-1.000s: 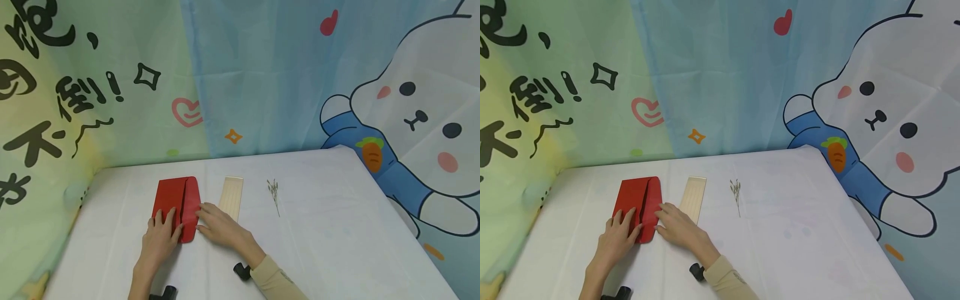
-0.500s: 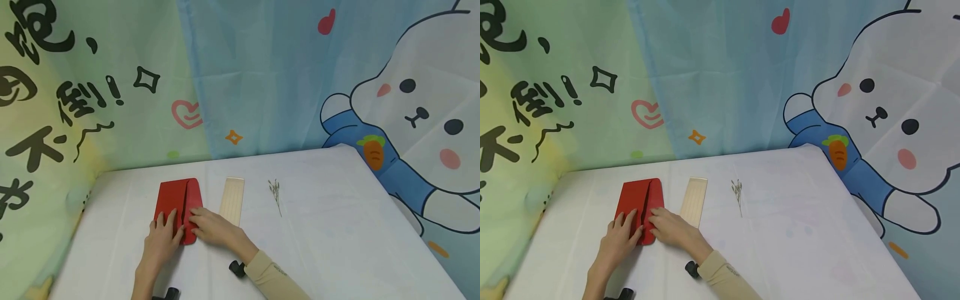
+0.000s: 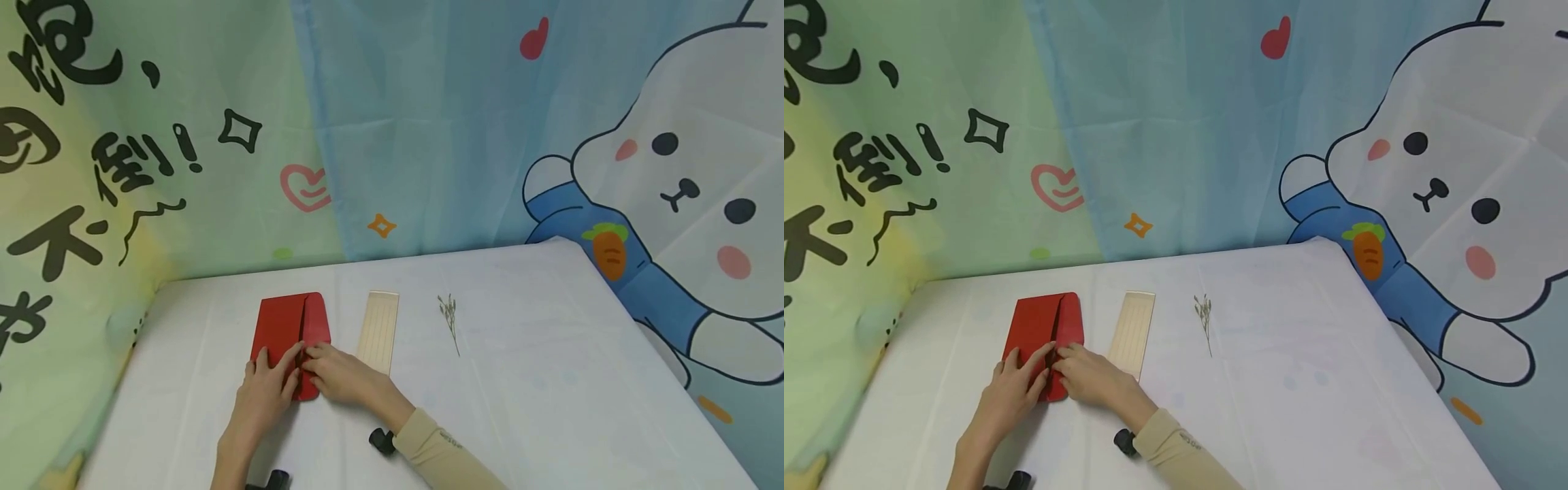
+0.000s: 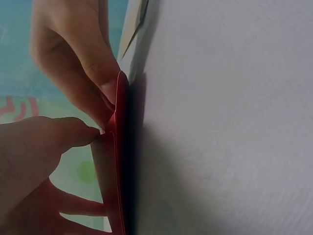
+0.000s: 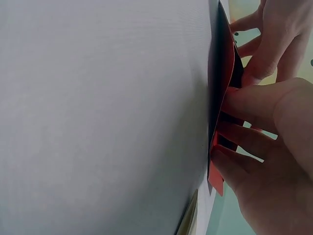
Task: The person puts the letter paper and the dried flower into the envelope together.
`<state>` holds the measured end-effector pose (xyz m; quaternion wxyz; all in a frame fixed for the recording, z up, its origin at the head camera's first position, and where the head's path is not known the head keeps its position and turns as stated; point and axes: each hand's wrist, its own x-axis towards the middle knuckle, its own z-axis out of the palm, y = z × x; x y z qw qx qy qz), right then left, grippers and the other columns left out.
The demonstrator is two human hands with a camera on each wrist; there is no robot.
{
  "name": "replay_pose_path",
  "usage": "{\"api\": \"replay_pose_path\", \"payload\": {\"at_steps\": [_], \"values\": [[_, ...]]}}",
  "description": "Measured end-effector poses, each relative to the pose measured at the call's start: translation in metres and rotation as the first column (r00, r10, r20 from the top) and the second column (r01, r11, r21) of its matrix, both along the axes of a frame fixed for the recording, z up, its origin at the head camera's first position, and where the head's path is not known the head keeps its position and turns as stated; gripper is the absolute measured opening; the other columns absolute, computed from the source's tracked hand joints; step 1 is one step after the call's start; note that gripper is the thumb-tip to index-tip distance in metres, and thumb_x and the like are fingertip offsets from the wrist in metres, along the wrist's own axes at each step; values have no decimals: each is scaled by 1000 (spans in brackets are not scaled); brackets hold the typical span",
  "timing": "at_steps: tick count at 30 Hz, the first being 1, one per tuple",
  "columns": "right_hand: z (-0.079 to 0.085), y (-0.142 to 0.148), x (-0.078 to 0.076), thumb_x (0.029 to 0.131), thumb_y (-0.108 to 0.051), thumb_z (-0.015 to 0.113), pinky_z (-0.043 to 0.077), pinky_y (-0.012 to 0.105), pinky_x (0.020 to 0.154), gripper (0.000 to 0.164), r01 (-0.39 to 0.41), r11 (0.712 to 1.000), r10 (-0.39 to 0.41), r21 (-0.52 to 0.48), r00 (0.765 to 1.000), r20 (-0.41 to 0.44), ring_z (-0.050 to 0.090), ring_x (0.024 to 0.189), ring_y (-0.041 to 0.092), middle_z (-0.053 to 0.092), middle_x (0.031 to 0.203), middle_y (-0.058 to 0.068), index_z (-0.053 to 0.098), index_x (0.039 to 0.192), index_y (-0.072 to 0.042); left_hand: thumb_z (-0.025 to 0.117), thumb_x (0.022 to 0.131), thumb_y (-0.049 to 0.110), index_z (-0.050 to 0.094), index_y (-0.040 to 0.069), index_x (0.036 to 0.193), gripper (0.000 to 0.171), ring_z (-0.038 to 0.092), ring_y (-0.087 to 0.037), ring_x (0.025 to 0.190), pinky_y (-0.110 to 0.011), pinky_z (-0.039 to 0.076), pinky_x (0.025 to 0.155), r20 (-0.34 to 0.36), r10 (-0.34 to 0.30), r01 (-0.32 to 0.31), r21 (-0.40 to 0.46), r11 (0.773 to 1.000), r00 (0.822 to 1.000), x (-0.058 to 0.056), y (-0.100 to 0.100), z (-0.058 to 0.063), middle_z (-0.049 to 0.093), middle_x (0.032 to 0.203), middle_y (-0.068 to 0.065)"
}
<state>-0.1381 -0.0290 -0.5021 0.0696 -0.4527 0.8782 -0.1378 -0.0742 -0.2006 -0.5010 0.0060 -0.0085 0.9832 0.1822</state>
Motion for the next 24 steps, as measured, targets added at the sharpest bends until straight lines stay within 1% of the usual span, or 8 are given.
{"api": "replay_pose_path", "payload": {"at_steps": [3, 8, 12, 13, 15, 20, 22, 24], "values": [[-1, -1, 0, 103, -16, 62, 42, 26, 115, 31, 8, 1000, -8, 12, 1000, 13, 53, 137, 20, 62, 143, 7, 69, 131, -8, 66, 99, 22, 56, 20, 147, 49, 48, -62, 119, -70, 55, 82, 11, -17, 17, -6, 1000, 1000, 0, 0, 3, 43, 142, -40], [-1, -1, -1, 102, -15, 62, 39, 29, 118, 34, 27, 1000, -27, 16, 999, 30, 49, 143, 22, 58, 149, 7, 67, 135, -9, 64, 100, 22, 63, 17, 138, 39, 48, -63, 121, -71, 55, 80, 22, -26, 26, -9, 1000, 999, -3, -2, 6, 43, 143, -40], [-2, -1, -1, 103, -14, 61, 38, 30, 119, 34, 27, 1000, -28, 7, 998, 60, 47, 145, 23, 56, 151, 9, 66, 136, -9, 66, 100, 28, 63, 18, 134, 35, 46, -63, 123, -70, 55, 79, 56, -35, 34, 17, 999, 998, -3, -7, 9, 43, 144, -39], [-2, -2, -1, 103, -14, 60, 38, 30, 119, 34, 25, 1000, -25, 6, 998, 65, 47, 145, 23, 56, 151, 9, 66, 136, -9, 68, 99, 31, 63, 19, 134, 37, 46, -63, 123, -69, 56, 78, 69, -38, 36, 30, 999, 997, -3, -8, 10, 43, 145, -38], [-3, -2, 0, 103, -13, 60, 37, 30, 119, 33, 18, 1000, -18, 0, 997, 71, 48, 144, 24, 56, 151, 9, 67, 135, -9, 74, 95, 37, 62, 20, 134, 44, 47, -61, 122, -68, 56, 77, 90, -52, 47, 55, 997, 995, -3, -12, 12, 42, 144, -37], [-1, -1, 0, 102, -13, 60, 37, 29, 119, 32, 17, 1000, -17, 3, 997, 71, 48, 144, 23, 56, 151, 9, 68, 134, -10, 89, 74, 49, 62, 22, 137, 73, 46, -61, 124, -69, 54, 79, 135, -73, 59, 104, 993, 988, -4, -17, 15, 40, 146, -36], [-1, 0, 0, 102, -13, 60, 38, 29, 119, 33, 19, 1000, -19, 5, 997, 74, 48, 144, 22, 55, 152, 8, 68, 134, -10, 91, 70, 50, 61, 22, 137, 79, 44, -62, 127, -70, 53, 81, 154, -70, 52, 114, 992, 986, -5, -18, 16, 39, 148, -36], [-1, 0, 0, 103, -13, 60, 38, 29, 119, 33, 19, 1000, -19, 7, 997, 79, 47, 144, 23, 54, 153, 8, 67, 135, -10, 92, 69, 48, 62, 23, 137, 79, 42, -63, 128, -70, 53, 81, 166, -68, 48, 119, 992, 984, -5, -17, 16, 38, 149, -36]]}}
